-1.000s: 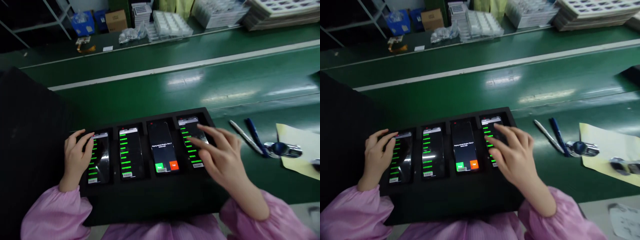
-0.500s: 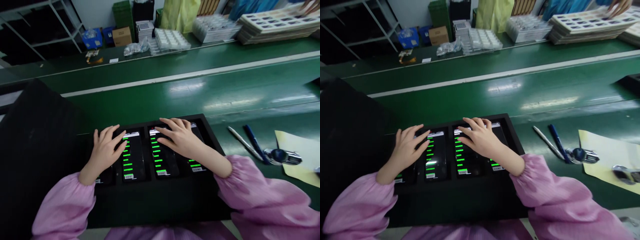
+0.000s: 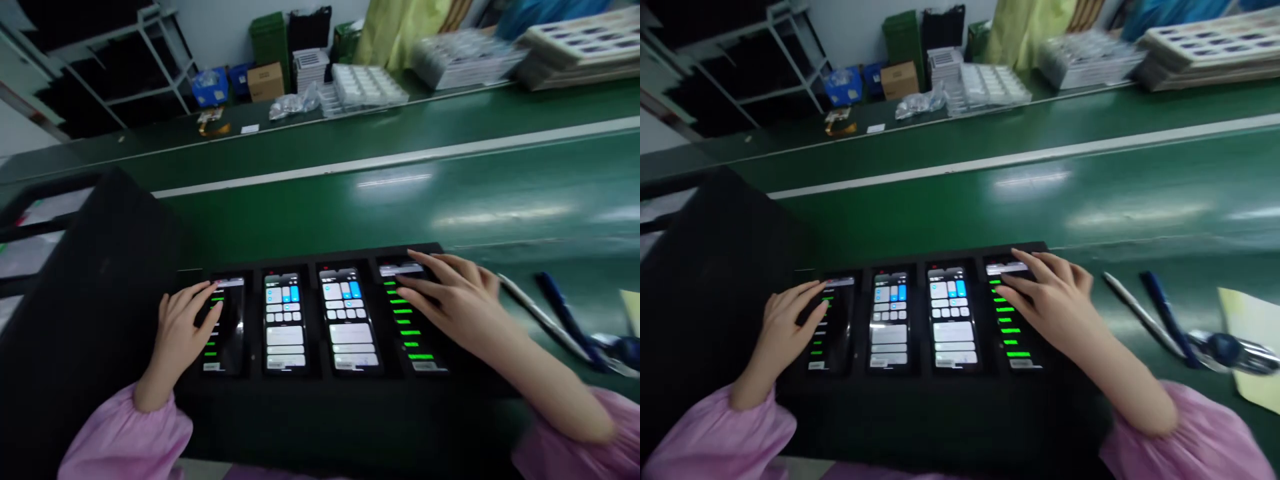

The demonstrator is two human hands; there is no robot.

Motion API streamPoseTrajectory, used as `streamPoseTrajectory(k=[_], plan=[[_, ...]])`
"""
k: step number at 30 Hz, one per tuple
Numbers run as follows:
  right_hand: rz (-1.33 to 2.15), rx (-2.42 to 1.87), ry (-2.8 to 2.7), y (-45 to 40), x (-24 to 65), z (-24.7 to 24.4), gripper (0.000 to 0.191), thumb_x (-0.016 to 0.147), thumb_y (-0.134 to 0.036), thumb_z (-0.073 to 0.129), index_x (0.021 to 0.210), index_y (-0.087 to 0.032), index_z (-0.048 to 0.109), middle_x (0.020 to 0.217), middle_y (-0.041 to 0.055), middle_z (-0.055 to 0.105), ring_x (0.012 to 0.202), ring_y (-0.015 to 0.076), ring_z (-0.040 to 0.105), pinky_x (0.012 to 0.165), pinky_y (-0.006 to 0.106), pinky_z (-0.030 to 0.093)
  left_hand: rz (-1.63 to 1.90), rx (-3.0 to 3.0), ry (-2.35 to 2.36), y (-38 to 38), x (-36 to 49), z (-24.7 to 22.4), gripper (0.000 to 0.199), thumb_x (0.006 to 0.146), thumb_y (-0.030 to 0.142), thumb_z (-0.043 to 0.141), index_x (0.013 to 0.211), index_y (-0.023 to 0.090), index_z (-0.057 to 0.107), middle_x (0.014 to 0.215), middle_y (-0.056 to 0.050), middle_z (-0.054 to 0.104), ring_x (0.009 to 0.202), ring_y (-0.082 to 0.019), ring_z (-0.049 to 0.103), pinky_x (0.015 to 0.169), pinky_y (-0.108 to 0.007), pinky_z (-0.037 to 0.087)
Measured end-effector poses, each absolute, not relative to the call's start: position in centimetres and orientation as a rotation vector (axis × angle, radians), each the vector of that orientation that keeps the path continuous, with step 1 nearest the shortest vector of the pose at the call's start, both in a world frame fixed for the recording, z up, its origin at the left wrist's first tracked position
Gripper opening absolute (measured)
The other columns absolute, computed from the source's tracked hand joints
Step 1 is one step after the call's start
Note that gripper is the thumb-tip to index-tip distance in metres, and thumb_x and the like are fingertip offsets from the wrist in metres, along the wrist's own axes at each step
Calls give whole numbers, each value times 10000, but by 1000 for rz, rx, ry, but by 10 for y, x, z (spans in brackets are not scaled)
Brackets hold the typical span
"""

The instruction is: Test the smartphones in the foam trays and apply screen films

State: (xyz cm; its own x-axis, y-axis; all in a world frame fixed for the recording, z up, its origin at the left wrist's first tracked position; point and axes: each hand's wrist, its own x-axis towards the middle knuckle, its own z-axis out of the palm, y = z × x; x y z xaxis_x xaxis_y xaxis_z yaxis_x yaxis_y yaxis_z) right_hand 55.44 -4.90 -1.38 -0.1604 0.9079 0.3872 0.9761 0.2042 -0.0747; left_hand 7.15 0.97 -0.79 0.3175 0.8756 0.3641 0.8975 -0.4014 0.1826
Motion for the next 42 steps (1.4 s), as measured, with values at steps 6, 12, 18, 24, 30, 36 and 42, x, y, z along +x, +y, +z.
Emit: streamPoseTrajectory(k=[6, 12, 18, 24, 30, 36, 42], plan=[[-269, -1628, -2060, -48, 552, -7, 581, 1101, -583, 340, 977, -287, 824, 1323, 113, 724, 1207, 409, 628, 954, 652, 446, -497, -2431, -1763, 20, 58, -17, 435, 1081, 448, 457, 1444, 293, 640, 1510, -128, 591, 1371, -326, 580, 1160, -581, 430], [-78, -1747, -2031, -55, 557, -6, 521, 1116, -465, 319, 1117, -330, 822, 1323, 76, 727, 1201, 330, 626, 968, 560, 488, -656, -2562, -1623, 2, 50, -16, 312, 1062, 375, 505, 1106, 301, 805, 1377, -103, 668, 1311, -354, 605, 1177, -658, 357], [-75, -1754, -2095, -60, 551, -14, 533, 1117, -495, 306, 1178, -337, 812, 1411, 85, 685, 1258, 345, 587, 988, 557, 451, -956, -2534, -1586, -5, 47, -9, 229, 1040, 289, 551, 1106, 263, 769, 1283, -95, 705, 1242, -294, 644, 1165, -572, 393], [-256, -1663, -2147, -52, 556, -33, 616, 1107, -567, 266, 1132, -309, 824, 1365, 122, 701, 1220, 396, 611, 916, 580, 415, -790, -2434, -1729, 5, 56, -6, 285, 1059, 368, 519, 1167, 282, 768, 1316, -85, 701, 1236, -280, 654, 1192, -585, 369], [-366, -1562, -2175, -51, 555, -35, 631, 1114, -541, 262, 1089, -243, 818, 1289, 153, 727, 1153, 419, 633, 864, 556, 395, -707, -2445, -1774, 9, 64, -7, 319, 1064, 370, 495, 1207, 293, 769, 1358, -99, 683, 1275, -297, 635, 1217, -653, 317], [-393, -1560, -2152, -49, 554, -38, 651, 1105, -575, 252, 1053, -255, 817, 1267, 139, 740, 1140, 407, 641, 864, 546, 406, -636, -2503, -1807, 21, 70, -13, 344, 1049, 373, 526, 1322, 340, 734, 1465, -118, 626, 1367, -349, 565, 1196, -745, 281], [-245, -1655, -2086, -50, 557, -41, 638, 1055, -685, 265, 1076, -370, 819, 1310, 82, 737, 1214, 407, 618, 944, 607, 413, -708, -2518, -1783, 7, 61, -4, 347, 1069, 360, 477, 1062, 327, 823, 1351, -68, 686, 1338, -281, 596, 1239, -640, 295]])
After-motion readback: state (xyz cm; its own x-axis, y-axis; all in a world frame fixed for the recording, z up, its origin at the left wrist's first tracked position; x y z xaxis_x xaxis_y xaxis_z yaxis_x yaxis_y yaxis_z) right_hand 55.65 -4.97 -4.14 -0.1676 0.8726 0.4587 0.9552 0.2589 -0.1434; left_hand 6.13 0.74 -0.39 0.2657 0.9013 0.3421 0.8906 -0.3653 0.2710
